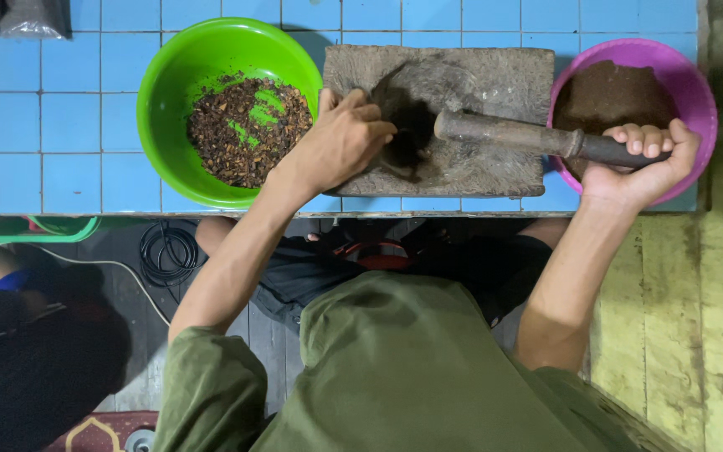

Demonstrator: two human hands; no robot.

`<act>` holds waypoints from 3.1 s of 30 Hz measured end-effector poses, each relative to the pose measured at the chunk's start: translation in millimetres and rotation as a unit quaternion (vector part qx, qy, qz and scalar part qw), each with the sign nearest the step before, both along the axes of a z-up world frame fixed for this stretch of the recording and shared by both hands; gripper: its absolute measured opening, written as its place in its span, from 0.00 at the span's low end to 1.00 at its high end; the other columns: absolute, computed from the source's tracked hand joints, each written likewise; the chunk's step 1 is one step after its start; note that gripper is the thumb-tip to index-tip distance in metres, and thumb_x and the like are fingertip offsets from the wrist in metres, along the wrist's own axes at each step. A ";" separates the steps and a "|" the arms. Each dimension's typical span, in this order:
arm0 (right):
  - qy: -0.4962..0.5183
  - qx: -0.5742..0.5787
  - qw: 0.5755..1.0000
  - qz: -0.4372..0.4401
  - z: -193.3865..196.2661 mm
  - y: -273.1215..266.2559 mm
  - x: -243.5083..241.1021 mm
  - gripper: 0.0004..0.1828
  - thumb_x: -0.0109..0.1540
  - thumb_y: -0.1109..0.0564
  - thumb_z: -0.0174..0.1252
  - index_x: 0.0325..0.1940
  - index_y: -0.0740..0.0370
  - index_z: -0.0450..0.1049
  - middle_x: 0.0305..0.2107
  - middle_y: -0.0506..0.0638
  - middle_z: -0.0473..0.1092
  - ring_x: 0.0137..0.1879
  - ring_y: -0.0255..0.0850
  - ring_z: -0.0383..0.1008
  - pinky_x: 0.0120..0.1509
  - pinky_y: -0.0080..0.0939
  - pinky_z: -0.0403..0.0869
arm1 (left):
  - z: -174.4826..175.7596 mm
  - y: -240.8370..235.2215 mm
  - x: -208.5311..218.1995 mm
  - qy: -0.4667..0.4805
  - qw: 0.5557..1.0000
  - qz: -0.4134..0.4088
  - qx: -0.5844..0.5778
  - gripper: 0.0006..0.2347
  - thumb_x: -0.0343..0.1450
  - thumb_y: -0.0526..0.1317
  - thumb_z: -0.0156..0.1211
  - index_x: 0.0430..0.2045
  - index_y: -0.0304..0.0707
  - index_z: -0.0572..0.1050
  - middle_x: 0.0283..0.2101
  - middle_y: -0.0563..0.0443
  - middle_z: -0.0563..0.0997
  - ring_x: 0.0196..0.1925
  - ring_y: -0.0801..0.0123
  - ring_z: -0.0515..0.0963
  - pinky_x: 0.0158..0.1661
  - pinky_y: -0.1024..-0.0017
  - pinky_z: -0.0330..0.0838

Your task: The person uses a pestle and mortar to grind dark brown spices. They repeatedly scoop spices from a green bowl into the mortar, grind them, and transfer the ground powder into a pink bowl.

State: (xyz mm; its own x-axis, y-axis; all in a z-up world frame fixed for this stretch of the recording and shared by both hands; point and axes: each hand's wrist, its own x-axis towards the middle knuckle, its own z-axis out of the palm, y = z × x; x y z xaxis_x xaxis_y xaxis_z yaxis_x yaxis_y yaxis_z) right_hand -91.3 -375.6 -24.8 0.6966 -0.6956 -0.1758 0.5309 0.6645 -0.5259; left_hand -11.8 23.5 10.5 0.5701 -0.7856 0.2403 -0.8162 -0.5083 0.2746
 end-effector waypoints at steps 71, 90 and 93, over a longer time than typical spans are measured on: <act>-0.045 -0.465 0.881 0.070 83.2 154.4 -27.2 0.15 0.55 0.65 0.40 0.17 0.57 0.46 0.08 0.46 0.43 0.13 0.38 0.42 0.21 0.39 0.51 | -76.1 149.4 -58.1 0.088 0.868 0.489 0.019 0.12 0.75 0.46 0.59 0.40 0.37 0.83 0.39 0.37 0.82 0.43 0.45 0.72 0.42 0.49 0.59; -0.091 -0.451 0.886 0.049 56.4 175.5 5.8 0.13 0.52 0.69 0.36 0.19 0.57 0.45 0.08 0.47 0.42 0.14 0.35 0.41 0.21 0.38 0.49 | -38.9 19.7 -44.7 0.326 0.828 0.276 -0.364 0.28 0.77 0.52 0.44 0.71 0.41 0.49 0.76 0.42 0.52 0.79 0.54 0.50 0.72 0.57 0.46; -0.088 -0.449 0.887 0.060 57.1 169.8 -3.4 0.11 0.51 0.69 0.36 0.17 0.57 0.46 0.08 0.47 0.42 0.13 0.36 0.43 0.20 0.38 0.49 | -36.3 19.0 -48.7 0.317 0.822 0.262 -0.394 0.26 0.79 0.47 0.45 0.72 0.45 0.47 0.76 0.41 0.50 0.80 0.52 0.48 0.73 0.56 0.48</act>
